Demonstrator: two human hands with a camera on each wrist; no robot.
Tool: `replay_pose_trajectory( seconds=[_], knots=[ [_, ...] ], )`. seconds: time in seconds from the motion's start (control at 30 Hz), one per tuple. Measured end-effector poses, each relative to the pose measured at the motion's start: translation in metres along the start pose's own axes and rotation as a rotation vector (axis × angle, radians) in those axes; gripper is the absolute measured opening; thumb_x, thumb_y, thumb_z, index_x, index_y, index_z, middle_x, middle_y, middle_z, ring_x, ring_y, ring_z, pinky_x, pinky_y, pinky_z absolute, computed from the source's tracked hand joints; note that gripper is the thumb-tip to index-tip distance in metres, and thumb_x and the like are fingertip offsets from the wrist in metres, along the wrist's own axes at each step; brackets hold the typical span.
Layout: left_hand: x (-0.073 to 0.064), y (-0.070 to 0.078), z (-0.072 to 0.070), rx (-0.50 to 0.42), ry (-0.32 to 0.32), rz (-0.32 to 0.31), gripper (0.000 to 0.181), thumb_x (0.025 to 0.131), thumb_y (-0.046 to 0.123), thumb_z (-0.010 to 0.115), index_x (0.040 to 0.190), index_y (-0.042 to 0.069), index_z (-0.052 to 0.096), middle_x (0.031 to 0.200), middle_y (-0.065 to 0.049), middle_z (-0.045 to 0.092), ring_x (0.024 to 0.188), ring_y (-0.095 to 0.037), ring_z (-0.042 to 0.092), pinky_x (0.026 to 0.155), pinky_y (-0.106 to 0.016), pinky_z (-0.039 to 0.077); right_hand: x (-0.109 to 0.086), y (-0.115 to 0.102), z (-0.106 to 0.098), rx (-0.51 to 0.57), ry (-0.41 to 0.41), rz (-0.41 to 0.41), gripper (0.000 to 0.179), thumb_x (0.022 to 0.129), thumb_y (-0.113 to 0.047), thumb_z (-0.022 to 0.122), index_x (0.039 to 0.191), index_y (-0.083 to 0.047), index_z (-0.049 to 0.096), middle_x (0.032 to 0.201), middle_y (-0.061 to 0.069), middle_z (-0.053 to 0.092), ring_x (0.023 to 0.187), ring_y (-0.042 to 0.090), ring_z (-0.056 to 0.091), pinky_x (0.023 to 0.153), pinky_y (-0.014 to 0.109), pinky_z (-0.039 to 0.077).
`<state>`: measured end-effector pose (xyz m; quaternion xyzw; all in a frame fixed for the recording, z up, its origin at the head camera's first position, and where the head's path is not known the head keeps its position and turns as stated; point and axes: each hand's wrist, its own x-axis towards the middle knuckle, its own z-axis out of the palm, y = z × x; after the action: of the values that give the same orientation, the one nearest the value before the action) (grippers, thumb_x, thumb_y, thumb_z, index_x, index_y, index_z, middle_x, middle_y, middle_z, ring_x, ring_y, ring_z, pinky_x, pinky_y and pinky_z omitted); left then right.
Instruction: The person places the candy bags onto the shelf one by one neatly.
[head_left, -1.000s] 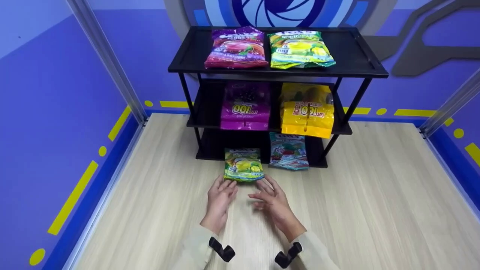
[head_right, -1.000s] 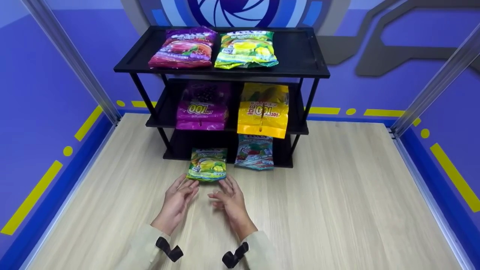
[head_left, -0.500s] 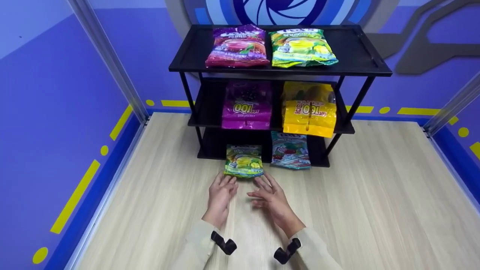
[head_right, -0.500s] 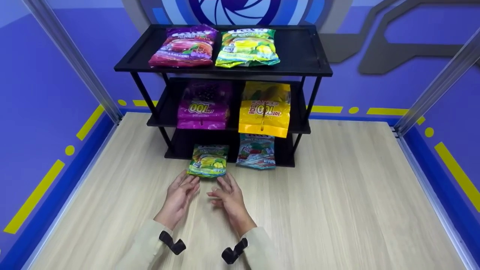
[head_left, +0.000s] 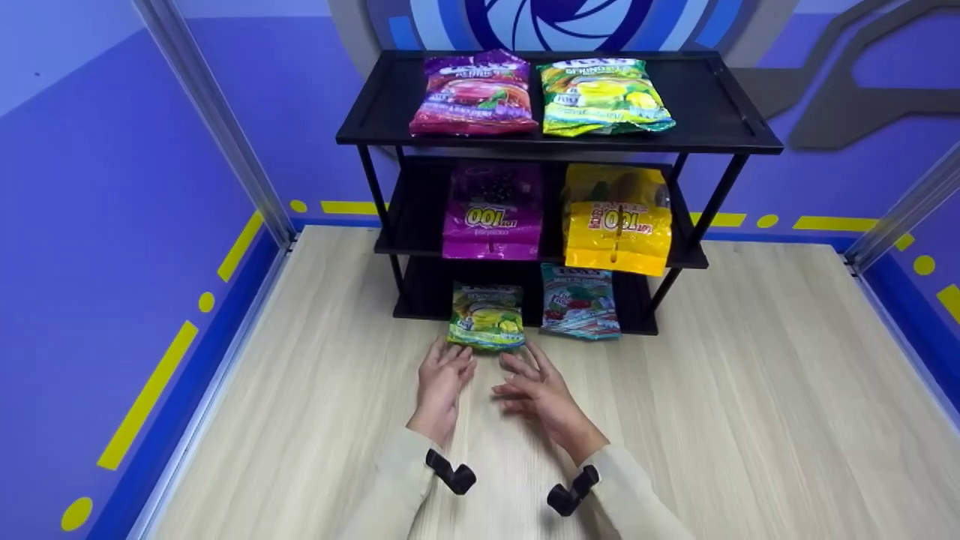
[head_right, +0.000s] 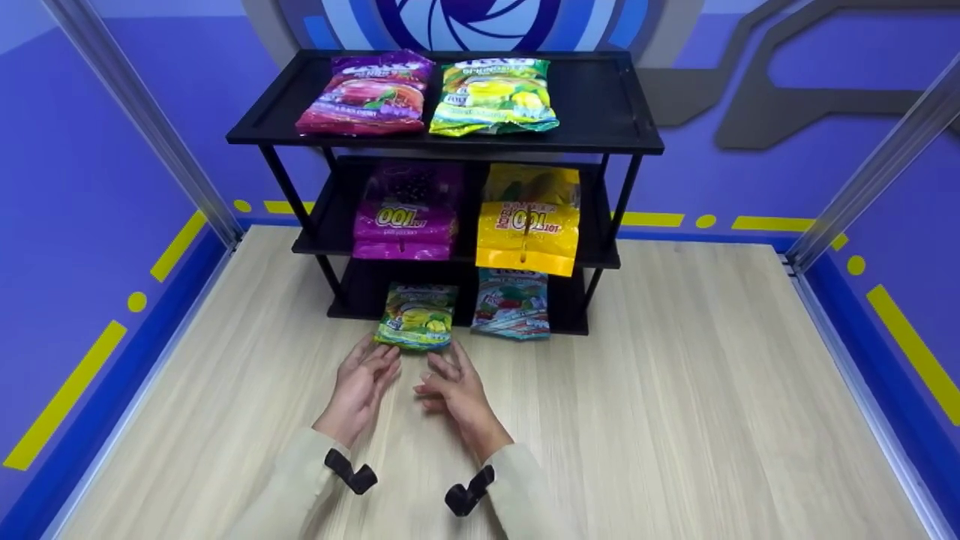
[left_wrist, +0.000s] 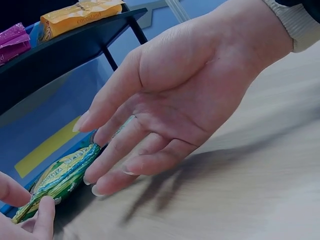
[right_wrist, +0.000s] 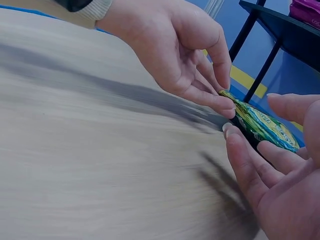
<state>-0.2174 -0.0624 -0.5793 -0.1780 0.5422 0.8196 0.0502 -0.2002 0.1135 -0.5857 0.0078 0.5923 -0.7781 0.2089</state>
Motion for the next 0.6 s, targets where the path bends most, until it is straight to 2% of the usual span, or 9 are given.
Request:
replay_pose_trajectory(
  seconds=[0.23, 0.43, 0.6],
  knots=[
    [0.004, 0.002, 0.0, 0.006, -0.033, -0.02, 0.076, 0.095, -0.004, 0.049, 0.156, 0.009, 0.006, 0.151, -0.03, 0.032, 0.135, -0.035, 0.044, 0.109, -0.04, 0.045, 0.008, -0.004, -0.001, 0.003, -0.019, 0.018, 0.087, 0.097, -0.013, 0.057, 0.156, -0.02, -0.006, 0.147, 0.021, 0.044, 0.1, 0.026, 0.071, 0.078, 0.037, 0.06],
    [0.007, 0.0, 0.001, 0.008, -0.054, -0.038, 0.081, 0.094, 0.0, 0.055, 0.157, 0.013, 0.005, 0.147, -0.027, 0.04, 0.132, -0.034, 0.049, 0.108, -0.04, 0.046, 0.014, -0.006, -0.004, -0.009, -0.026, 0.008, 0.088, 0.097, -0.015, 0.057, 0.156, -0.018, -0.009, 0.141, 0.023, 0.051, 0.103, 0.031, 0.069, 0.083, 0.04, 0.059],
    [0.011, -0.001, 0.001, 0.017, -0.053, -0.035, 0.079, 0.094, -0.001, 0.052, 0.157, 0.013, 0.006, 0.145, -0.026, 0.044, 0.129, -0.034, 0.052, 0.106, -0.039, 0.048, 0.017, -0.008, -0.005, -0.031, -0.018, 0.016, 0.087, 0.097, -0.019, 0.058, 0.156, -0.02, -0.007, 0.137, 0.021, 0.056, 0.104, 0.032, 0.069, 0.084, 0.042, 0.059]
  ],
)
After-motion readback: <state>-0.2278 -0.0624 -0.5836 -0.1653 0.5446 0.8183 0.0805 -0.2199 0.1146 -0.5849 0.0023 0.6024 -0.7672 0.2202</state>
